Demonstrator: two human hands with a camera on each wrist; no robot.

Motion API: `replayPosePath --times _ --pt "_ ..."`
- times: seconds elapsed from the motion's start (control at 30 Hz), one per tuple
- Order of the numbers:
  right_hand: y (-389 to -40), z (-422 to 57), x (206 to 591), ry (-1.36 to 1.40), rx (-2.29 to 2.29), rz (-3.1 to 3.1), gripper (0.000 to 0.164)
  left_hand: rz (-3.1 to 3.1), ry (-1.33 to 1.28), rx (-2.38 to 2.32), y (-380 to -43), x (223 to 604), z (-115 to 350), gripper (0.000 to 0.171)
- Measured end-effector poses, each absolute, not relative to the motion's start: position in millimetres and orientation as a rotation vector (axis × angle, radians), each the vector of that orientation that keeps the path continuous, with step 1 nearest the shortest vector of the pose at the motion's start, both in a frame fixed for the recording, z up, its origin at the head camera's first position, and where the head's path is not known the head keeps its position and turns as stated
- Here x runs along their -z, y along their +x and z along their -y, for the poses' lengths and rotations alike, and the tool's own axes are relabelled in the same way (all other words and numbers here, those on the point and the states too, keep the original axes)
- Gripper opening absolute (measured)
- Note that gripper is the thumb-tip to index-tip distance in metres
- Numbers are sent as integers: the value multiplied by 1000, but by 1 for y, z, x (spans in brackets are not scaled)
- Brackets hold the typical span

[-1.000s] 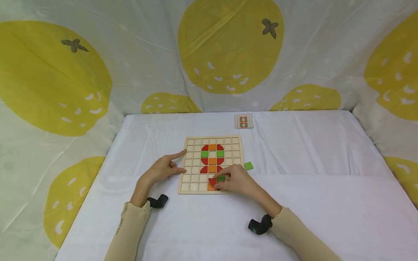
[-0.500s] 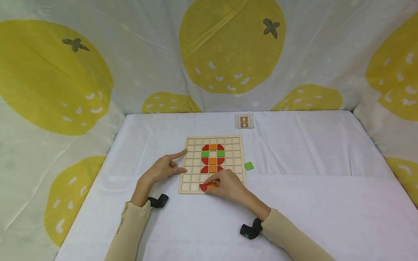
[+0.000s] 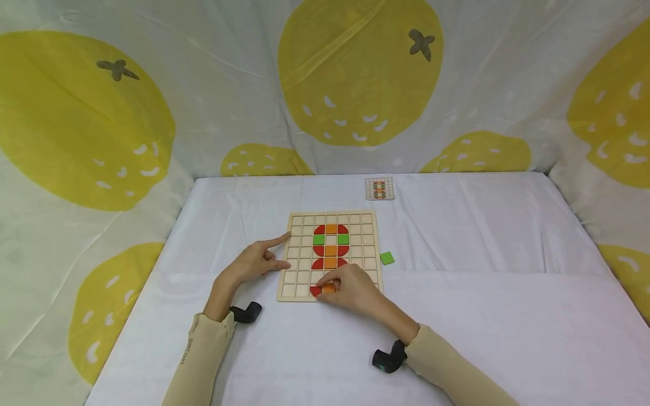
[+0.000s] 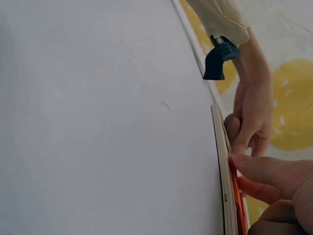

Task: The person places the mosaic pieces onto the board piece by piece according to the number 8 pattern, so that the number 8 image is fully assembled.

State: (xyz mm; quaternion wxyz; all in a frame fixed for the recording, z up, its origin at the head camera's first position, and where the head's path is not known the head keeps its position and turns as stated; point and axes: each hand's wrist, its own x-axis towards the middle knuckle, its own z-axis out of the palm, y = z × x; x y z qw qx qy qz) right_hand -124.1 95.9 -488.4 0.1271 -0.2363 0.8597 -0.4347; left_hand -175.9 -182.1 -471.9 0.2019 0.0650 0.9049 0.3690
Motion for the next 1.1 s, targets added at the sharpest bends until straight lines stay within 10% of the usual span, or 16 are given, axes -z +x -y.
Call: replayPosePath --times 1.1 --pt "-120 -91 488 -674 1223 -2619 16 -2536 189 -1033 -175 471 181 83"
